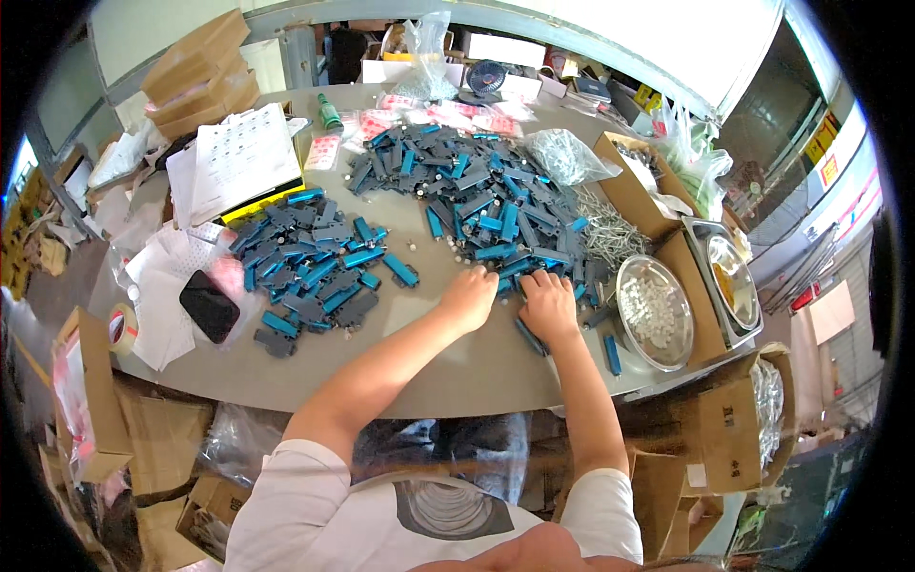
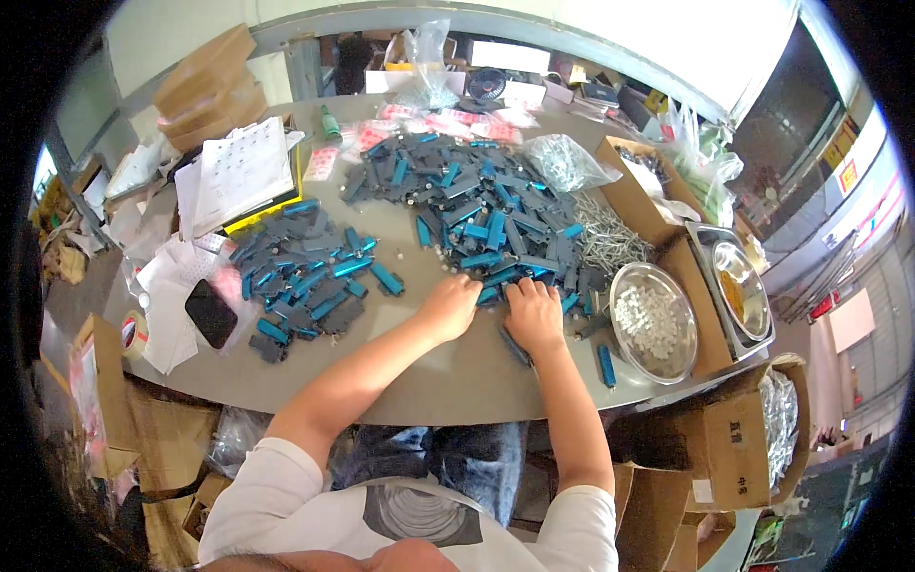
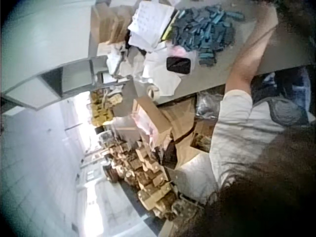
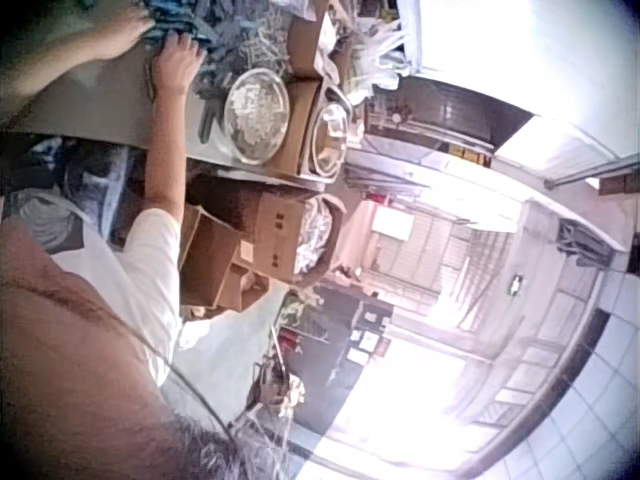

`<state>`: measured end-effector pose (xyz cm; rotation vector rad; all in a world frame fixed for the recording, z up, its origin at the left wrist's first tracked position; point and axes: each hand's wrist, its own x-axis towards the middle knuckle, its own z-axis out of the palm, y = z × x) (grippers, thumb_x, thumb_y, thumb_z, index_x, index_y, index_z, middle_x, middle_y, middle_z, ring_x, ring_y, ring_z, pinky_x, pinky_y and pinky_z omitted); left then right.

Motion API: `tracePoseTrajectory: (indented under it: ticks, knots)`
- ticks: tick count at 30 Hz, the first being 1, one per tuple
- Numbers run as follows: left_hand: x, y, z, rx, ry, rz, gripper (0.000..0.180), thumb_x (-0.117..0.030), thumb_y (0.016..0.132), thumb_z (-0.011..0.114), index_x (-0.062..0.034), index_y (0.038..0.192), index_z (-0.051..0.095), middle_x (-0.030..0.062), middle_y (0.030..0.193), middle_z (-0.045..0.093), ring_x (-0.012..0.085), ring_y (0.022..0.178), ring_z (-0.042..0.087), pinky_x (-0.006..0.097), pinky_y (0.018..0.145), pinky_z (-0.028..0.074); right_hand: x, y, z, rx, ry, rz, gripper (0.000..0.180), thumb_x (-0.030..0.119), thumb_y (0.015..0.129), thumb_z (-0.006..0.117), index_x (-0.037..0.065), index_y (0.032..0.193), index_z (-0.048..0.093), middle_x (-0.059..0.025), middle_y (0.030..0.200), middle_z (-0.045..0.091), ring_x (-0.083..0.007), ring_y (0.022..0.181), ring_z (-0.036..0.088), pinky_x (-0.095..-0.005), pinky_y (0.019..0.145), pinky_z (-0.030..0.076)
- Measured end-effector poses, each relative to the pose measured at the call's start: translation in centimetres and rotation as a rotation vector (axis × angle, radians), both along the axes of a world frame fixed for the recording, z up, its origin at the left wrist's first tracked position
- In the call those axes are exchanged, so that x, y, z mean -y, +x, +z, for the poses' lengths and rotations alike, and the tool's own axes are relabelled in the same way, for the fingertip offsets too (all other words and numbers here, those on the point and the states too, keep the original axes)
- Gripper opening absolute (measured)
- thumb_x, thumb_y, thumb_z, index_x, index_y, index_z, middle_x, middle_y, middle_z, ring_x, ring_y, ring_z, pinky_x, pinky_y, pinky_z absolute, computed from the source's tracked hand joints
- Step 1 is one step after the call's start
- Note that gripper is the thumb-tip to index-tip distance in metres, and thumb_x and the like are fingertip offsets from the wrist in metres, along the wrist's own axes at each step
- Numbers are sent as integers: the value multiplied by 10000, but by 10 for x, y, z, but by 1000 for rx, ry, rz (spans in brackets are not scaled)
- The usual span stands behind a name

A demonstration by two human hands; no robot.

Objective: Manually assembling small blue electronic components (fuses or connectors) by inserting metal pins at a factory workbench.

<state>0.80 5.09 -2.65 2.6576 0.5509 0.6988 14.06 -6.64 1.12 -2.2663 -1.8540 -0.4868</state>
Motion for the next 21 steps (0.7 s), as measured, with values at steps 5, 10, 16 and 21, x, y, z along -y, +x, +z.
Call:
tracePoseTrajectory:
  ticks: [5,10,16,21]
  knots:
    - [1,-8,16,-124,36,-63,306,-31,748,550,57,1041,543,226,871,596,382,821,588,458,713,487,2,12,-6,-2,-20,-3,252,108,689,636,105,938,606,-61,898,588,-248,898,579,-411,795,431]
    - [-14,-32,24,12,-257,-36,335,-38,759,527,29,1086,551,228,853,613,342,840,619,420,729,495,6,7,8,16,25,74,227,91,679,639,101,892,562,-54,890,604,-247,881,589,-406,805,427]
    - [-15,-58,6,396,-1607,-234,484,-32,901,457,-109,1351,297,147,1167,529,273,947,603,471,843,518,0,17,-4,39,-85,65,116,113,670,628,95,773,577,-76,860,629,-250,837,613,-402,840,419]
    - [-13,-59,2,560,-1748,-235,424,-31,917,453,-111,1318,343,147,1167,537,267,992,590,471,846,511,0,14,1,102,287,147,85,116,674,623,89,751,601,-61,940,612,-232,875,590,-412,821,412]
